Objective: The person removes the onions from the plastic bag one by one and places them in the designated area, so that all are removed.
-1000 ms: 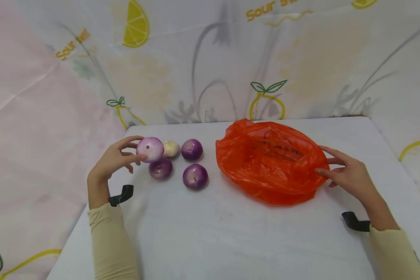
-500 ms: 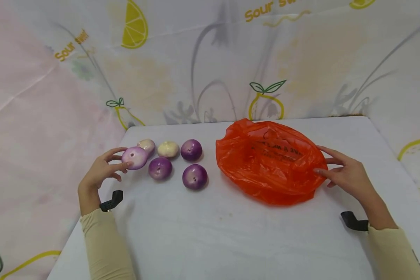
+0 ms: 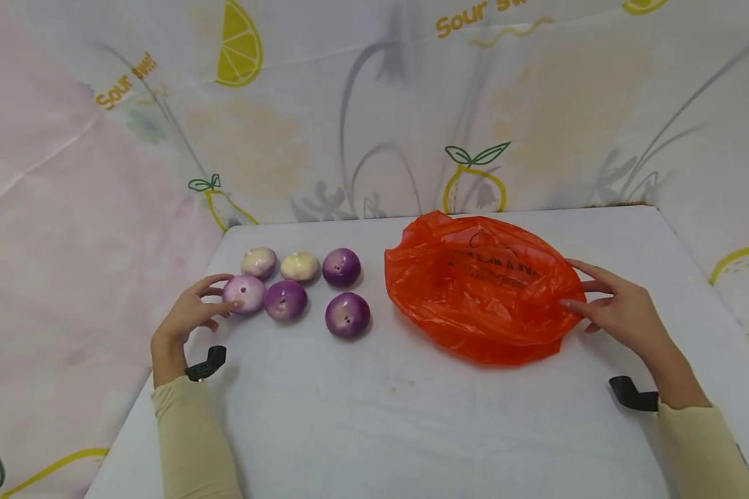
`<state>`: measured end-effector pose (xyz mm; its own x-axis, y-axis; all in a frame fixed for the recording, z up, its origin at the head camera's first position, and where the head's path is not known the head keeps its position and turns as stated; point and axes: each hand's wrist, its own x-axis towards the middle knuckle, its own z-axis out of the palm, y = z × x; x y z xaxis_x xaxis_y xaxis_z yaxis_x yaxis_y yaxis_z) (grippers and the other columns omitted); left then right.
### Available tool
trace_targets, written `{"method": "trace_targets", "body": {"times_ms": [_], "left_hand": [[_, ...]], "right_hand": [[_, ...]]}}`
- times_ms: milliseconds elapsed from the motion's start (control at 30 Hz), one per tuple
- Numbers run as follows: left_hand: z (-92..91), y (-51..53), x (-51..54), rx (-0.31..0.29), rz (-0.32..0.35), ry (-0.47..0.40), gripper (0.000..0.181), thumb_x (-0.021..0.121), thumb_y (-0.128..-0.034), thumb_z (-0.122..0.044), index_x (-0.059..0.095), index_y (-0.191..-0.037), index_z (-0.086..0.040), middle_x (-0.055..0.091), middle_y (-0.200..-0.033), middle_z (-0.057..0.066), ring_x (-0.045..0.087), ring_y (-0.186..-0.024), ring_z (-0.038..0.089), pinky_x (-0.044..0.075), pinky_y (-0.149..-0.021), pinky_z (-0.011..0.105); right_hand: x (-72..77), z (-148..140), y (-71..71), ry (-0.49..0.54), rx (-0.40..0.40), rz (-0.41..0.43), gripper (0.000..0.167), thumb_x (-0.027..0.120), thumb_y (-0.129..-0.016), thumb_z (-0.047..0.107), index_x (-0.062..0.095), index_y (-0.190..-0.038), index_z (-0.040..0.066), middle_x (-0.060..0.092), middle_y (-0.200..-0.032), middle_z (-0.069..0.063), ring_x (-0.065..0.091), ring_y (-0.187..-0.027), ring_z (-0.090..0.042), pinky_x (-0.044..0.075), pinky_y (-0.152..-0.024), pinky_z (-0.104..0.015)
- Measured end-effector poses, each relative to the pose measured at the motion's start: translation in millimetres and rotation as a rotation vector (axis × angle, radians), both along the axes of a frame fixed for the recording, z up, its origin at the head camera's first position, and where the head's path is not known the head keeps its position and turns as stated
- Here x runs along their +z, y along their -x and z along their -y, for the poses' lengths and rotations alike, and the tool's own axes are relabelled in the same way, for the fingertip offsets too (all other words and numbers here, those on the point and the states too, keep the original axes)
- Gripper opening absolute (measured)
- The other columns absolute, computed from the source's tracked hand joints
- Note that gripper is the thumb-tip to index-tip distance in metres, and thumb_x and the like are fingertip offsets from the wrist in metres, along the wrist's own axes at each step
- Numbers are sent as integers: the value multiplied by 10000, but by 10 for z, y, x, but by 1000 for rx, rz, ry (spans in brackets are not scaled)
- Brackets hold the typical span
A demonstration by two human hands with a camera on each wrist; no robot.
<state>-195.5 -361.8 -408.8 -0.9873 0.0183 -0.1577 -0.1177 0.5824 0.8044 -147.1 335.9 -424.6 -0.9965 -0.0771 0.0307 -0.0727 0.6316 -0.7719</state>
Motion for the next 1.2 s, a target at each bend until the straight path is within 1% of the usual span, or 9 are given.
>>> {"method": "trace_targets", "body": {"times_ms": [400,600,700,867,933,1033,1100,1167,1200], "left_hand": [[-77,14,17,-49,9,33,709,784,-865,-246,427,-1447,-54,469,-1347,261,670,-778,204,543,-510,323],[-134,18,142,-86,-29,60,671,701,-934,-306,387,-1468,-50,475,-1352,252,667,-834,341,541,-523,326],[-178,9,220,-115,-109,143,653,651,-962,-352,381,-1480,-60,474,-1370,239,653,-905,399,549,-614,350],[-252,-28,362,-154,-266,388,684,589,-982,-416,354,-1504,-42,440,-1397,262,515,-1134,416,468,-854,528],[-272,-62,408,-162,-299,475,704,566,-984,-444,334,-1514,-43,400,-1425,277,418,-1197,459,389,-912,617],[-297,-100,448,-170,-326,578,729,520,-985,-503,296,-1542,-89,319,-1499,258,282,-1293,497,291,-939,706],[-298,-112,452,-176,-350,632,735,481,-990,-528,263,-1560,-119,257,-1549,235,215,-1355,508,237,-955,741],[-286,-129,444,-176,-366,663,743,457,-991,-545,228,-1575,-147,187,-1590,210,142,-1408,499,177,-988,755],[-276,-141,436,-178,-372,674,748,448,-991,-549,211,-1580,-154,151,-1605,204,103,-1428,494,139,-1008,761]], "right_hand": [[14,-29,-46,-2,-16,-9,713,699,-938,206,331,-1547,169,521,-1223,-386,646,-689,2,566,-538,-291],[53,-55,-79,-53,-28,6,742,683,-949,268,279,-1563,163,514,-1235,-390,664,-693,-45,565,-547,-287],[85,-86,-89,-80,-34,-22,707,645,-973,286,276,-1563,160,532,-1244,-362,629,-731,48,555,-560,-250],[152,-171,-88,-131,-72,-136,582,565,-1017,264,336,-1539,148,618,-1227,-113,467,-839,230,444,-634,-51],[186,-198,-71,-165,-88,-160,557,526,-1032,283,341,-1536,135,599,-1270,-115,555,-955,88,358,-691,11],[234,-228,-53,-223,-93,-162,568,451,-1053,325,292,-1547,95,435,-1413,-304,497,-1227,-274,440,-966,-210],[250,-248,-38,-239,-76,-183,574,427,-1058,316,278,-1541,44,344,-1468,-333,349,-1267,-534,322,-1115,-472],[252,-265,-23,-268,-50,-209,588,423,-1057,309,265,-1529,-4,273,-1494,-352,223,-1351,-563,144,-1086,-696],[246,-274,-15,-288,-41,-222,597,430,-1054,312,265,-1524,-18,250,-1503,-356,159,-1383,-561,75,-1109,-681]]}}
